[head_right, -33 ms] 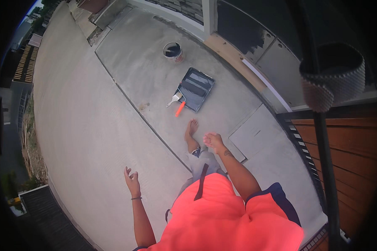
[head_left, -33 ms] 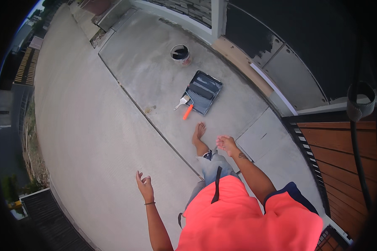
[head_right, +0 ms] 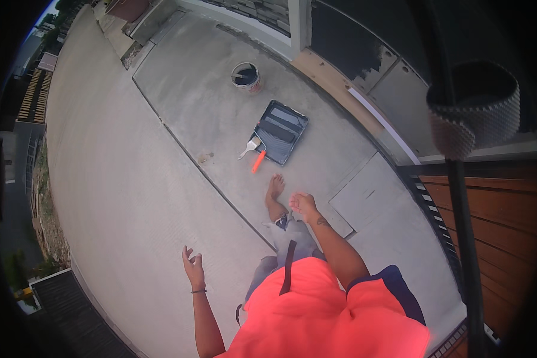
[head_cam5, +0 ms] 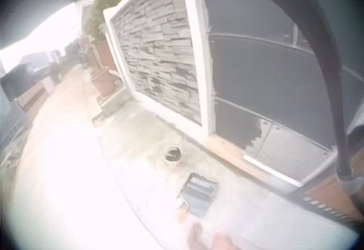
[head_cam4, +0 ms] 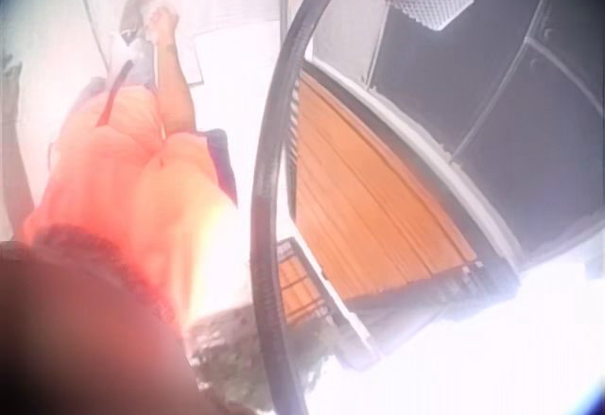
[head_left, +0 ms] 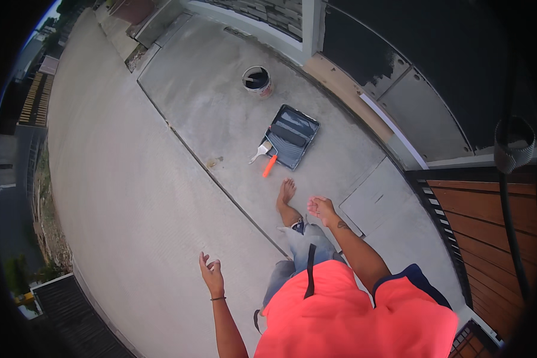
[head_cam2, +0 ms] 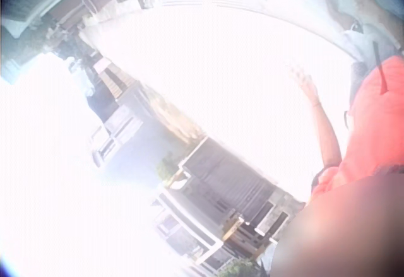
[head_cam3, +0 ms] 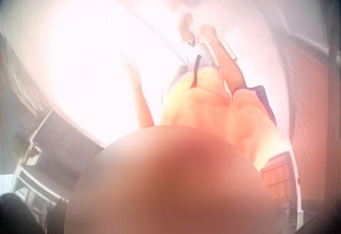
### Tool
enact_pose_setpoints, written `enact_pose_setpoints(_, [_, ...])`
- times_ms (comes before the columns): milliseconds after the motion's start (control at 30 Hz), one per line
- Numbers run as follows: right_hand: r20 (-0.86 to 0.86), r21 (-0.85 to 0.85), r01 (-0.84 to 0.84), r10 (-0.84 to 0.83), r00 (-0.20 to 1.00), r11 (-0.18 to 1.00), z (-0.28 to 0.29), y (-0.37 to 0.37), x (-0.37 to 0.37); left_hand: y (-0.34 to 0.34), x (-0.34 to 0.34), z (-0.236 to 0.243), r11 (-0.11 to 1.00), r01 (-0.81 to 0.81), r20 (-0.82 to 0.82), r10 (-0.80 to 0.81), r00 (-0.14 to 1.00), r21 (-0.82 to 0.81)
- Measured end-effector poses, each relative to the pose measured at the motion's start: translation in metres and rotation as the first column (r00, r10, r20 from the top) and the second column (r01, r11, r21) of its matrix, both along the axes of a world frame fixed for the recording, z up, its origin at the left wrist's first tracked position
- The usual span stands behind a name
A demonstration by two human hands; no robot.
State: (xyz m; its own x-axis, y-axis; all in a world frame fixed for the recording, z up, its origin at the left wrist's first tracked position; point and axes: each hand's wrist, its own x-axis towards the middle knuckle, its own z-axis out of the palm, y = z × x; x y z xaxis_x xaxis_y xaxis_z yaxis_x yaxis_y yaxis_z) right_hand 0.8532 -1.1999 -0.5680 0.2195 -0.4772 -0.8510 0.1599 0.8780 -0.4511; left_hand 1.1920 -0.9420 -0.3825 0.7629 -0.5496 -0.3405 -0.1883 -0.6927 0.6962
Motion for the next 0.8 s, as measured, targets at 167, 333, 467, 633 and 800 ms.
enact_pose_setpoints(167, [-0.293,0.069,-0.097,0.113,0.95,0.993,-0.188,-0.109,0.158,-0.12,0.043,-0.139,0.973,0.125,-0.163,-0.094,0.982,0.194])
enact_pose_setpoints(333, [-0.506,0.32,-0.267,0.403,0.763,0.909,-0.356,-0.144,0.28,-0.249,0.112,-0.372,0.845,0.43,-0.173,-0.394,0.903,0.317])
enact_pose_setpoints(467, [-0.727,0.272,-0.085,0.263,0.634,0.958,-0.418,-0.16,0.323,-0.365,0.129,-0.526,0.619,0.716,-0.061,-0.741,0.669,0.322])
enact_pose_setpoints(633, [-0.775,0.017,0.183,-0.103,0.624,0.983,-0.419,-0.169,0.337,-0.446,0.123,-0.615,0.582,0.763,-0.39,-0.657,0.645,0.28])
enact_pose_setpoints(800, [-0.869,0.064,-0.028,0.069,0.49,0.998,-0.33,-0.178,0.318,-0.454,0.124,-0.603,0.531,0.785,-0.376,-0.689,0.62,0.32])
